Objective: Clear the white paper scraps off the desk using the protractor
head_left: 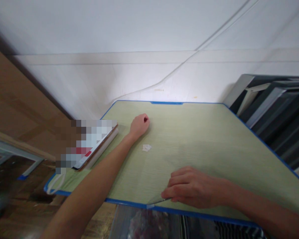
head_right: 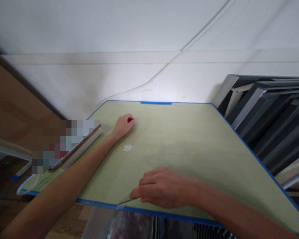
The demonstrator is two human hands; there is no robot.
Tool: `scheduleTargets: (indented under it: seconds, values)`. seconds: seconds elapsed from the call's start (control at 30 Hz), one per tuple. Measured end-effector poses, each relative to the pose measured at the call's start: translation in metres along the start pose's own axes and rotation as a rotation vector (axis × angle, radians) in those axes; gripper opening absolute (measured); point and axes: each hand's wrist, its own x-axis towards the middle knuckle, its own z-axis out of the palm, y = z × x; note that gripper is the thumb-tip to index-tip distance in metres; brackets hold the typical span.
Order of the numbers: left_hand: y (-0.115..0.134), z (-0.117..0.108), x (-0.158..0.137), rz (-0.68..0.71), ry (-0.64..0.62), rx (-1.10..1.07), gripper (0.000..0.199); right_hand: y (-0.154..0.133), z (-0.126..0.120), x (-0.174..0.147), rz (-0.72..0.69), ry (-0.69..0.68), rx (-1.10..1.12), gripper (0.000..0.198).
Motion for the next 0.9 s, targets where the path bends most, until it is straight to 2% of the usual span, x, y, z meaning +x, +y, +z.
scheduleTargets:
  seconds: [0.4, 0.47, 0.57, 0.63, 0.73, 0.9]
  values:
    - [0.001, 0.000, 0.000, -0.004, 0.004, -0.002, 0.019, -0.005, -0.002, -0.001, 0.002, 0.008, 0.039, 0.026]
    - [0.000, 0.001, 0.000, -0.002, 0.006, 0.003, 0.019, -0.004, 0.000, -0.001, -0.016, 0.065, 0.048, 0.024]
    - [-0.001, 0.001, 0.001, 0.008, 0.006, 0.010, 0.020, 0.002, 0.002, 0.000, -0.036, 0.257, 0.062, 0.019]
    - [-0.001, 0.002, 0.001, 0.012, 0.005, 0.014, 0.020, 0.008, 0.002, 0.000, 0.032, 0.395, 0.055, 0.014]
    - [-0.001, 0.002, 0.002, 0.010, 0.003, 0.018, 0.020, 0.019, 0.000, 0.001, 0.215, 0.532, 0.037, 0.011]
    - [-0.001, 0.003, 0.003, 0.001, 0.003, 0.022, 0.020, 0.034, -0.003, 0.002, 0.449, 0.610, 0.076, 0.014]
